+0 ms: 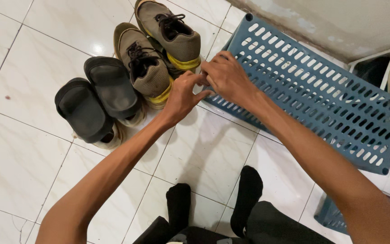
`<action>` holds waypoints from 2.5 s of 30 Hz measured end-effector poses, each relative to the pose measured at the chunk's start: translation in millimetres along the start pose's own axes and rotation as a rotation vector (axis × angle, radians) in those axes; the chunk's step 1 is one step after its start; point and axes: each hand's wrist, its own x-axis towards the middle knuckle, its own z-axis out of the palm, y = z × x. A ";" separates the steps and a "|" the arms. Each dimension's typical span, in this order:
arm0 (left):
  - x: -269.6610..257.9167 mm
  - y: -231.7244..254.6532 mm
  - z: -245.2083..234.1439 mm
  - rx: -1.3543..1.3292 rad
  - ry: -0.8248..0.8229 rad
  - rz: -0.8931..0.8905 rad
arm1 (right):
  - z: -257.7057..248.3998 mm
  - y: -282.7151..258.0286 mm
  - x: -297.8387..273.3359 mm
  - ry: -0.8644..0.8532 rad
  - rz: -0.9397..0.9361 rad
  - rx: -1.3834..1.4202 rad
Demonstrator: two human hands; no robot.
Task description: The person assembles a blue plastic shoe rack on a tiled floor by inserting cylindrical connectors into perforated panels and securing them. The person repeatedly aligns panels, inserts connectors, and adjusts the structure to form a multi-tiered rack.
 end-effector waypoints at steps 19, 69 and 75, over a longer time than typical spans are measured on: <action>28.0 48.7 5.0 0.227 0.070 0.320 | -30.1 -7.6 -66.2 0.215 0.363 0.009; 16.2 233.9 372.3 0.076 -0.514 0.844 | -141.5 -24.7 -443.7 0.774 1.552 0.259; -0.1 239.1 389.9 0.247 -0.429 0.789 | -146.6 17.6 -430.2 0.732 1.836 0.262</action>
